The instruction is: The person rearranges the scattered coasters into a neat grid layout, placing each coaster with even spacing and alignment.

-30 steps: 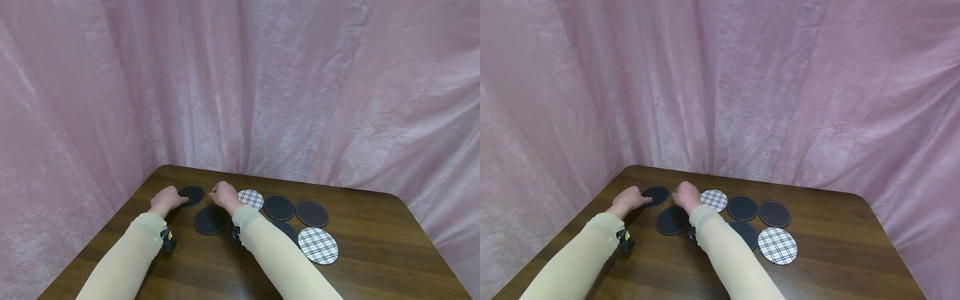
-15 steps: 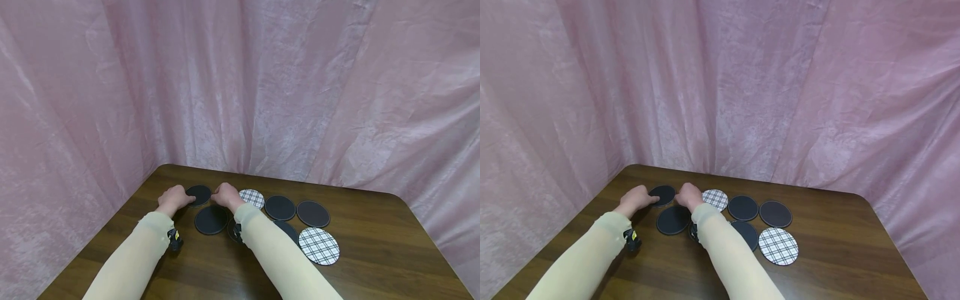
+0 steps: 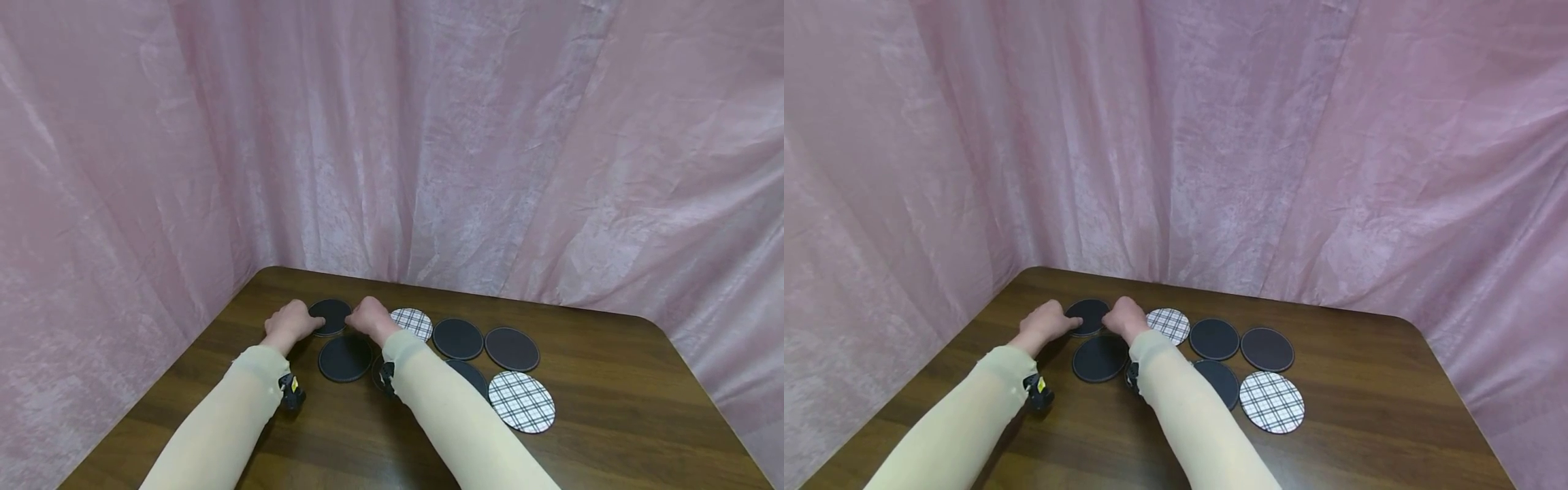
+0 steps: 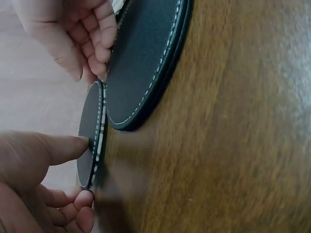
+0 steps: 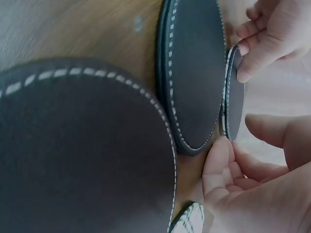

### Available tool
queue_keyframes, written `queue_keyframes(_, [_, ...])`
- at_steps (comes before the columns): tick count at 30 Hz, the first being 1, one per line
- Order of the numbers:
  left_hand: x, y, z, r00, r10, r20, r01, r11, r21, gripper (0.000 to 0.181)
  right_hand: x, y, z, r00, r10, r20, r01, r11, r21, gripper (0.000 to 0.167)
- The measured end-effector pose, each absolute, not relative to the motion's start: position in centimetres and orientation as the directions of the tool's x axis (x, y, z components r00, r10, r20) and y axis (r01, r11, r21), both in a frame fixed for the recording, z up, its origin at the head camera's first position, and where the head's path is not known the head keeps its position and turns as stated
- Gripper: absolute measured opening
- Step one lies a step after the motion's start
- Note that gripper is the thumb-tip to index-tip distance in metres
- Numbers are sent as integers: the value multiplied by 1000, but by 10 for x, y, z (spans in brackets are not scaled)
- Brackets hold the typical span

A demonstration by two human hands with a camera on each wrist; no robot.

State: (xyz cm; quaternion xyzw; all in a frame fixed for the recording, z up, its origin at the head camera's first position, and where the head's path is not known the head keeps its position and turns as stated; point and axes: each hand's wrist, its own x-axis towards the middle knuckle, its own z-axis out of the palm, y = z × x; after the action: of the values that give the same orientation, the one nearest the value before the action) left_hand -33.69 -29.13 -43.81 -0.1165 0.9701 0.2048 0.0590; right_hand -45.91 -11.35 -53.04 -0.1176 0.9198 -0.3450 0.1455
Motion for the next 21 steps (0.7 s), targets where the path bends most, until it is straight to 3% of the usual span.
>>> queue_keyframes(5, [-355,-300,-457,-968,-202,-147,-246,873,420,51,-434,-106,-509,-970,-220,-102,-77,679,-730,53])
queue_keyframes(13, [-342,-278,-430,-980,-182,-78,-197,847,493,43,-417,-85,-479,-989,-109,103,-150,661,-735,13])
queue_keyframes(21, [-348,-261,-425,-985,-168,-45,-168,848,503,48,-384,-61,-440,-996,-74,53,-88,611,-787,13])
